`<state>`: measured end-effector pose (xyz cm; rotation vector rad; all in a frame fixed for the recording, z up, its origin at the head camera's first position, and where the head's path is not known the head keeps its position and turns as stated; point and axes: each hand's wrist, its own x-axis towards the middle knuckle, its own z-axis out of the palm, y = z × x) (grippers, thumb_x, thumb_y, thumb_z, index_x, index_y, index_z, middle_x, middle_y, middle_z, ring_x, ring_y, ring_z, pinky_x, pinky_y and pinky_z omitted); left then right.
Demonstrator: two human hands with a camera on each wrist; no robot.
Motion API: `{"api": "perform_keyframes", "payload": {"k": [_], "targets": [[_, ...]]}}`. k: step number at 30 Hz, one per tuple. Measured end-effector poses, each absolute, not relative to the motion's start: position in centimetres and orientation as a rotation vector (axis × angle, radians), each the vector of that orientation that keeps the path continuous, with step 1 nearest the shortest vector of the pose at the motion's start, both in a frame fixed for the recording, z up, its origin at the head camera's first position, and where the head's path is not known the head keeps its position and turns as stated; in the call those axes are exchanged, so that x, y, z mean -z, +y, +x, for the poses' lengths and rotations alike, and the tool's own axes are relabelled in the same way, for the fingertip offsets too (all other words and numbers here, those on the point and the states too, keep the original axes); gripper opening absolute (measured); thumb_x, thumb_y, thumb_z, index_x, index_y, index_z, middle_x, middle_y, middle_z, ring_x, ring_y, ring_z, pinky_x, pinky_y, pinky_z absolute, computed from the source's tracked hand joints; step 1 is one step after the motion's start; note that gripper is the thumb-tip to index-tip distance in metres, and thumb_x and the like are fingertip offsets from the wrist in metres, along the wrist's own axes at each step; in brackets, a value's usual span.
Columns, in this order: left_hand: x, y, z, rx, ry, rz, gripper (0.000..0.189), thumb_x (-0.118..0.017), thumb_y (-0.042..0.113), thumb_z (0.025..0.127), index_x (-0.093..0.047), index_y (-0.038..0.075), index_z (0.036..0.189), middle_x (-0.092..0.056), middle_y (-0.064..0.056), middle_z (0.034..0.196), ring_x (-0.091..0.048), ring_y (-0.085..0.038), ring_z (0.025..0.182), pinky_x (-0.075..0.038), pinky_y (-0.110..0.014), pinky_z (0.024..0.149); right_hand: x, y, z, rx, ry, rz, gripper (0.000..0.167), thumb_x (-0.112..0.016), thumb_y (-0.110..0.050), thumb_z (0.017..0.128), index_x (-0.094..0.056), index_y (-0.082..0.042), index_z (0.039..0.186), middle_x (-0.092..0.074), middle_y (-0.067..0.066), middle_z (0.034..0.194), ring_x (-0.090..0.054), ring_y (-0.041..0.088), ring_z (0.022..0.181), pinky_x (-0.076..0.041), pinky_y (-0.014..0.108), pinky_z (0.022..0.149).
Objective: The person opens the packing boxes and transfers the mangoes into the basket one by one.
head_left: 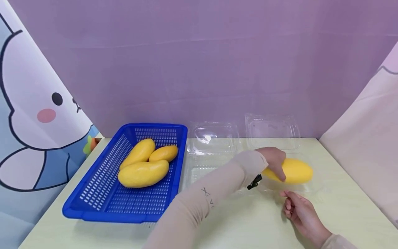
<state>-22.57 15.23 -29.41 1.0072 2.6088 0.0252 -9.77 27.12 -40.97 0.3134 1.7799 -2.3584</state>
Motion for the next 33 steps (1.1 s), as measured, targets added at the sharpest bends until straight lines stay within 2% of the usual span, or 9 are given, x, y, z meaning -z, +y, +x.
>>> {"api": "perform_keyframes", "payload": {"k": [15,27,33], "targets": [[24.9,10.4,-21.6,0.035,2.595,1.181,0.049,-0.071,0.048,0.076,-0.049,0.02,0.11,-0.052,0.009,0.092,-0.051,-0.006,0.082,-0.041,-0.018,0.071,40.9,27.1,-9.8,2.322,1.781,0.384,0.034,-0.046,-0.024,0.1,-0.072,-0.019,0.079,-0.049,-0.009,0.057,-0.046,0.003,0.05,-0.043,0.017,0.049],[24.1,4.9,-21.1,0.028,2.621,1.346,0.063,-0.07,0.044,0.078,-0.047,0.01,0.126,-0.048,0.002,0.101,-0.05,-0.009,0.085,-0.043,-0.021,0.074,40.8,26.9,-9.7,2.253,1.834,0.464,0.034,-0.045,-0.025,0.1,-0.072,-0.021,0.079,-0.049,-0.009,0.058,-0.045,0.003,0.05,-0.043,0.018,0.05],[23.8,2.6,-20.7,-0.042,2.637,1.369,0.066,-0.071,0.044,0.076,-0.046,0.011,0.128,-0.049,0.002,0.106,-0.05,-0.009,0.088,-0.043,-0.022,0.078,40.7,27.0,-9.6,2.281,1.825,0.408,0.032,-0.047,-0.027,0.099,-0.072,-0.02,0.08,-0.049,-0.009,0.058,-0.045,0.003,0.049,-0.043,0.018,0.049]]}}
